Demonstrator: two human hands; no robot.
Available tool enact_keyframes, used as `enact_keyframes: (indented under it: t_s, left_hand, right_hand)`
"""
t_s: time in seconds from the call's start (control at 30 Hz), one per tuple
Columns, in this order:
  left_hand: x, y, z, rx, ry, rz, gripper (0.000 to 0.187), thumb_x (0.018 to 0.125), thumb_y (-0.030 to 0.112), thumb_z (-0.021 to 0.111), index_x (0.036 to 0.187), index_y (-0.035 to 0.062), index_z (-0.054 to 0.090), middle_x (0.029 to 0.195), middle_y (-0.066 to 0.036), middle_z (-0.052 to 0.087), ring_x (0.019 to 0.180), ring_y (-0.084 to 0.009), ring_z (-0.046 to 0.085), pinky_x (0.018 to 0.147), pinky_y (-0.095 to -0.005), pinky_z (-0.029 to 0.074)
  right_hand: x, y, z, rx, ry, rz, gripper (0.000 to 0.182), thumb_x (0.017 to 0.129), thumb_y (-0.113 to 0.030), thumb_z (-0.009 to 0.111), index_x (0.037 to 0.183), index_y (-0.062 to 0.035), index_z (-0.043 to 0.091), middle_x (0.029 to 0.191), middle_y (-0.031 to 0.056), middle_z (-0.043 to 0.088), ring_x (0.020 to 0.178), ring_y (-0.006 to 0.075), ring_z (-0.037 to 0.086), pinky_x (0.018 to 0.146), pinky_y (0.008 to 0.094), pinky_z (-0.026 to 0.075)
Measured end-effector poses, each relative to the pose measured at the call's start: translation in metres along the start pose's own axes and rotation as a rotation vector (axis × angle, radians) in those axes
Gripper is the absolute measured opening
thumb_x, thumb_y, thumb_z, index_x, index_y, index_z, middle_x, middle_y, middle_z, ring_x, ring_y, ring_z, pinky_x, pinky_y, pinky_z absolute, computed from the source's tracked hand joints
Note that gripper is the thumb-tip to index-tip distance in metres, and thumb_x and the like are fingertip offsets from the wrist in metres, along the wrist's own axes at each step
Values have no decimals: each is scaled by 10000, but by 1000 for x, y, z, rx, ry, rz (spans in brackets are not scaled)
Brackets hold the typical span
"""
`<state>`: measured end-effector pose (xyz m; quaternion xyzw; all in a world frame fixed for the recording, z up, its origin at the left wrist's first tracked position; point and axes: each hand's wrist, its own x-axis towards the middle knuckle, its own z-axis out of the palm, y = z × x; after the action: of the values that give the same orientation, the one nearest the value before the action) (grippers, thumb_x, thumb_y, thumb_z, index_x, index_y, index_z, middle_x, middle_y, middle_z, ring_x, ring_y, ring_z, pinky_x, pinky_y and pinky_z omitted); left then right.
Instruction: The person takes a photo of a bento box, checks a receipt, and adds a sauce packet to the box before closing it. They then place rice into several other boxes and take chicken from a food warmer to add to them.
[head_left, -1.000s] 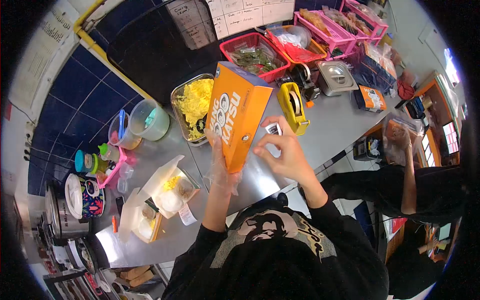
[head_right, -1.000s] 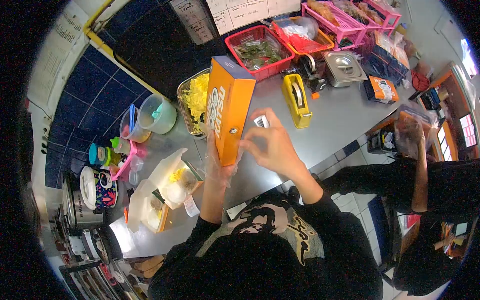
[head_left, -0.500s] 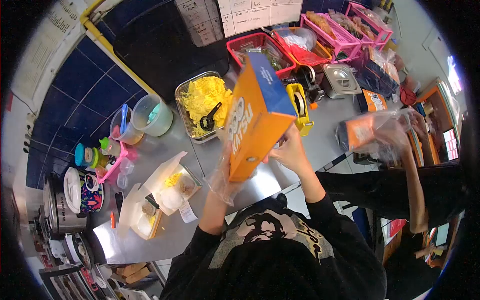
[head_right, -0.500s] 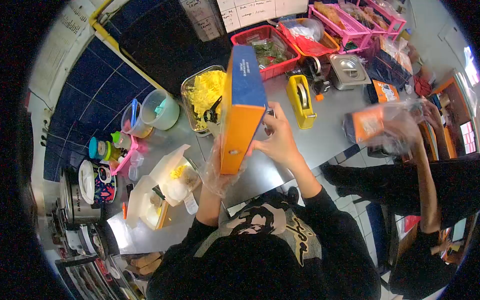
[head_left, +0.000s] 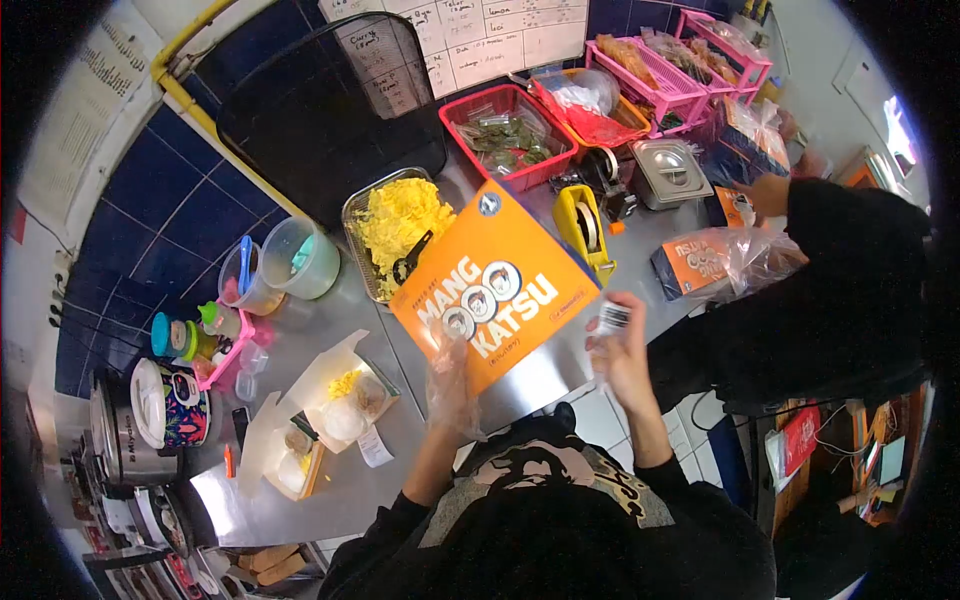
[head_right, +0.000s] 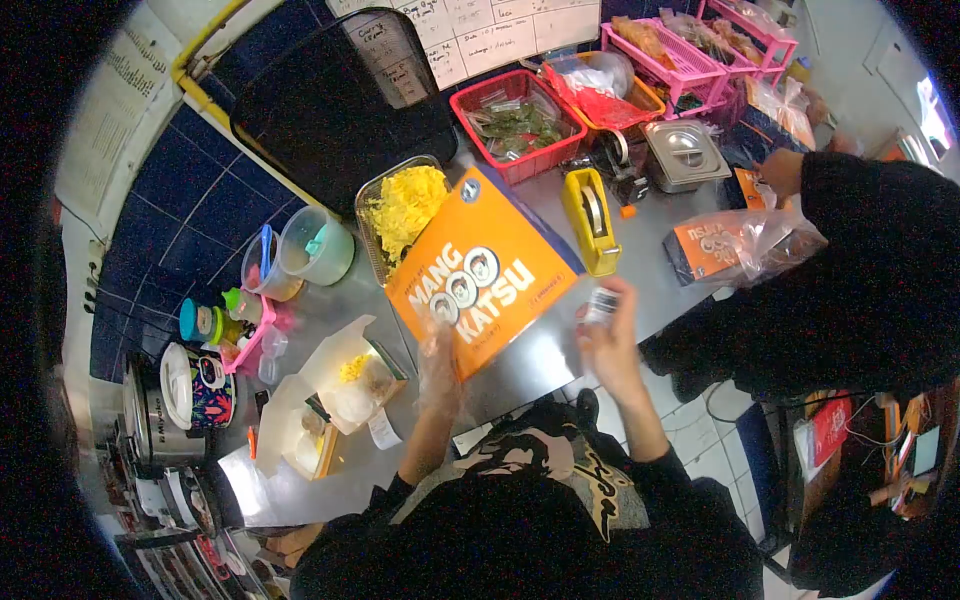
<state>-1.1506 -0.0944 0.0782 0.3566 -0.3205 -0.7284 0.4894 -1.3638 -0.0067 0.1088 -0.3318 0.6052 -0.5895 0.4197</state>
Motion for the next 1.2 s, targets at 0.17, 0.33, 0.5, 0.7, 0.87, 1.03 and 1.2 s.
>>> enact_keyframes:
  t_s: [0.17, 0.33, 0.5, 0.7, 0.87, 1.03, 1.2]
  left_hand:
    - [1, -59, -69, 817, 151, -185, 476, 901, 382, 530, 1194, 7, 515, 949, -147, 639, 853, -228, 625, 733, -380, 496]
    - [3, -55, -52, 1426, 120, -240, 547, 889, 480, 475, 1155, 7, 544, 950, -210, 636, 862, -294, 632, 742, -396, 486]
    - [1, -76, -50, 1111, 437, -313, 585, 871, 532, 474, 1110, 10, 585, 908, -240, 633, 875, -343, 626, 774, -420, 471]
    - [-5, -50, -18, 1703, 424, 819, 515, 815, 359, 650, 1199, 33, 539, 1061, -167, 613, 1007, -346, 582, 843, -422, 467]
    - [29, -97, -46, 1401, -53, 718, 600, 717, 300, 703, 1220, 56, 486, 1174, -191, 540, 1179, -330, 458, 991, -517, 286]
    - [28, -64, -21, 1457, -28, 672, 510, 708, 276, 729, 1098, 16, 528, 1103, -170, 586, 1043, -335, 553, 892, -456, 422]
    - [36, -67, -28, 1395, -58, 706, 611, 680, 323, 739, 1126, -22, 502, 1116, -187, 575, 1046, -341, 548, 895, -447, 428]
  right_hand:
    - [5, 13, -25, 18, 89, -241, 700, 795, 124, 486, 1353, -154, 168, 1053, 138, 554, 897, 211, 632, 701, 287, 532]
    - [35, 26, 23, -126, 18, -144, 786, 780, 120, 574, 1381, -132, 134, 986, 168, 608, 833, 234, 643, 649, 300, 541]
    - [65, 123, 75, -543, -135, -289, 762, 704, -30, 719, 1343, -94, 309, 1084, 197, 533, 963, 375, 578, 795, 438, 472]
    - [59, 105, 75, -842, -106, -202, 878, 655, -206, 792, 1360, -112, 278, 1129, 153, 454, 925, 375, 573, 708, 453, 489]
    - [59, 100, 79, -904, -60, -142, 871, 673, -279, 783, 1355, -85, 277, 1127, 157, 457, 983, 358, 561, 722, 443, 493]
    - [72, 96, 59, -881, 280, -423, 666, 750, -274, 726, 1279, -33, 402, 1068, 160, 501, 961, 334, 553, 769, 424, 467]
    - [144, 85, -58, -817, 705, -309, 438, 832, -306, 641, 1151, -20, 548, 1056, 185, 558, 961, 340, 559, 746, 443, 496]
